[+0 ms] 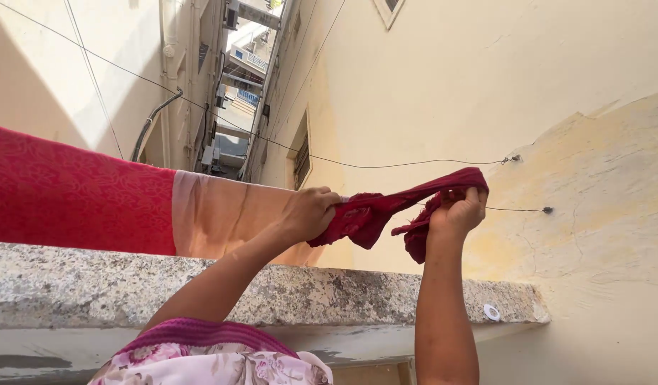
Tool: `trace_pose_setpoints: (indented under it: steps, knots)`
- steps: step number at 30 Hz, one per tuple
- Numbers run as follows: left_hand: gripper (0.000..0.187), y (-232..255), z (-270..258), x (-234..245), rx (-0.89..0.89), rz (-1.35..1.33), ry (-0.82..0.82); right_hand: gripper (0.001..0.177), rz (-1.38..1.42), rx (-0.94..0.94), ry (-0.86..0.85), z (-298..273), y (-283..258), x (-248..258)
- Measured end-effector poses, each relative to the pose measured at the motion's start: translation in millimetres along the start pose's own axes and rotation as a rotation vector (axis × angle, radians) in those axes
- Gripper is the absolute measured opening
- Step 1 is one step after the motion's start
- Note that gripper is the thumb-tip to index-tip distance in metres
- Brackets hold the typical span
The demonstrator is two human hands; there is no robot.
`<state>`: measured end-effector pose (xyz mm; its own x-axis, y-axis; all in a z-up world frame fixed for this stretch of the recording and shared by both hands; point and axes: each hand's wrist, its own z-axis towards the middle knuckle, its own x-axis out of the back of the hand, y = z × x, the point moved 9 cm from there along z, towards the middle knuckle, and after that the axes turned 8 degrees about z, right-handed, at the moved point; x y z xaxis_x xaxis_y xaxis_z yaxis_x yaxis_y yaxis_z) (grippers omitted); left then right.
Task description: Hanging several pieces of clothing on a balcony clothesline.
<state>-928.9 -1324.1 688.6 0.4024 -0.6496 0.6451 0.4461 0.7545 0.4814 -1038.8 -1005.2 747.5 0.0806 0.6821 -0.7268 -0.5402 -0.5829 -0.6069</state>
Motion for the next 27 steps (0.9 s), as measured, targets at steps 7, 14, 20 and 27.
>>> trace_pose_setpoints:
  steps: [7, 14, 20, 27]
  knots:
    - [0.019, -55.5, -41.3, -126.0, 0.041, -0.109, -0.323, 0.037, -0.306, 0.222, 0.409, -18.6, 49.2, 68.8]
    - [0.028, -119.1, -31.3, -190.3, 0.406, -0.211, -0.361, 0.048, -1.120, 0.674, -0.336, -3.8, 158.1, -21.9]
    - [0.045, -188.3, -42.2, -238.2, 0.686, -0.476, -0.161, 0.057, -1.623, -0.347, -1.296, -73.0, 385.6, 71.3]
    - [0.037, -187.9, -43.3, -215.4, 0.756, -0.224, -0.284, 0.046, -1.920, -0.499, -1.385, -91.3, 369.7, 74.6]
